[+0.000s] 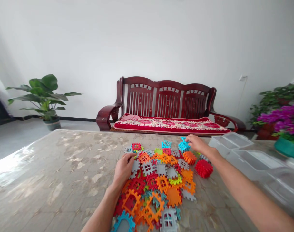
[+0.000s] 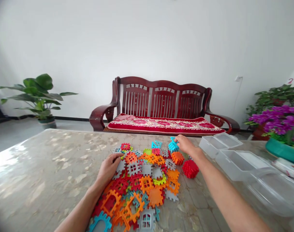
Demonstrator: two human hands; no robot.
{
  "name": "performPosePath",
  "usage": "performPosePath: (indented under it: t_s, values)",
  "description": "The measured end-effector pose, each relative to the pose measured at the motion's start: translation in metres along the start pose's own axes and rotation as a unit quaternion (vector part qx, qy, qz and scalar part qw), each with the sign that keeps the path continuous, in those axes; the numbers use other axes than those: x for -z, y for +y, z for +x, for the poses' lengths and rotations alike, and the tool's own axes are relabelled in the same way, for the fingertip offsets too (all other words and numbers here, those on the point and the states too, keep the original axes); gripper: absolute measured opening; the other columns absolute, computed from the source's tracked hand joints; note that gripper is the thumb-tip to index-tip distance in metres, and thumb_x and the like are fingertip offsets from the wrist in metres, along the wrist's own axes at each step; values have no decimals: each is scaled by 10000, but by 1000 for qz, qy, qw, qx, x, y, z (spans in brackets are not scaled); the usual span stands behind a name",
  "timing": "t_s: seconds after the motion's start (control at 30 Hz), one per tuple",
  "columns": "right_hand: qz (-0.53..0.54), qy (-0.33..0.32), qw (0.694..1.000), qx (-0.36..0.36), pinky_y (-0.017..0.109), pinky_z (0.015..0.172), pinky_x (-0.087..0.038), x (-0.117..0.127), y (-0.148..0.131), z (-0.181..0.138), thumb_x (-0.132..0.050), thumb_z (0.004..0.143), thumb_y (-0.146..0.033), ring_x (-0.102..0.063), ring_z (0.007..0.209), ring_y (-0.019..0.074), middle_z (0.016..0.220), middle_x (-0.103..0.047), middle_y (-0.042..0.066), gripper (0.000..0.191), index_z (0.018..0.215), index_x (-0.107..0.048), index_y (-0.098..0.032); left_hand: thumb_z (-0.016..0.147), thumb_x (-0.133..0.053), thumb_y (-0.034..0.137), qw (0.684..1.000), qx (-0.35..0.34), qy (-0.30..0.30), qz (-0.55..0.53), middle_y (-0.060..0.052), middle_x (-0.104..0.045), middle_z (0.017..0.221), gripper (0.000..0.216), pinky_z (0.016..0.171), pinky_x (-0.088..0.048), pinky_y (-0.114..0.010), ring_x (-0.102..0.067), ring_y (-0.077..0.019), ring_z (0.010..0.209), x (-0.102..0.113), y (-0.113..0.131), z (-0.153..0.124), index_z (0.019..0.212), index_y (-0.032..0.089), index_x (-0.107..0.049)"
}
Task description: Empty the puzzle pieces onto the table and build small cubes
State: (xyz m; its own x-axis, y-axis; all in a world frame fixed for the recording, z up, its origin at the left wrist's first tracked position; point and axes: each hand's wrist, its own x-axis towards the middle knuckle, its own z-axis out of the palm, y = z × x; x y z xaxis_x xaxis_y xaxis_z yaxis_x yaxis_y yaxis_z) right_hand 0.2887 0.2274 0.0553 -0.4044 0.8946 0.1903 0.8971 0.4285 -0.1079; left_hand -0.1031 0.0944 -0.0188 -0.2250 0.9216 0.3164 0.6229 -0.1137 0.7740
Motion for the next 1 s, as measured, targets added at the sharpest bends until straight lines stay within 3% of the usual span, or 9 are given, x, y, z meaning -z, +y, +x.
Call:
performPosePath:
  t_s: [0.27,0.57,0.73,0.9,1.0]
  values:
    - [-35,-21,999,-10,268,834,-409,-2,3,-12,-534,735,-70,-605,914,191,971,-669,71,253,908,-681,-180,801,-449,302,1000,0,3,2,-46,-717,1037,326,914,-473,-321,-645,-206,989,-1,-4,1,971,204,-710]
    - [-43,20,997,-58,267,832,-412,2,-7,-17,-499,778,-83,-615,934,201,1030,-674,90,280,962,-691,-169,810,-444,303,1000,6,-3,2,-46,-715,1047,324,924,-467,-320,-640,-210,1010,0,0,0,967,207,-711]
    - [27,73,997,-31,262,834,-424,0,-55,-9,-481,807,-107,-625,940,184,1024,-702,54,288,954,-708,-207,801,-444,293,1000,10,-5,4,-46,-716,1037,329,914,-469,-310,-645,-206,991,1,3,0,966,202,-714]
    - [116,0,991,59,255,770,-442,-25,-118,7,-533,767,-131,-640,854,175,939,-727,33,259,913,-730,-214,812,-437,312,1000,16,-3,-11,-44,-721,1018,330,906,-471,-313,-648,-203,968,3,6,-1,956,200,-712]
    - [146,-47,985,80,245,740,-443,-38,-140,11,-554,745,-149,-638,834,170,937,-729,23,277,939,-737,-225,825,-450,339,1000,13,-14,-22,-38,-720,1020,329,887,-478,-311,-649,-199,956,3,7,-2,990,204,-701]
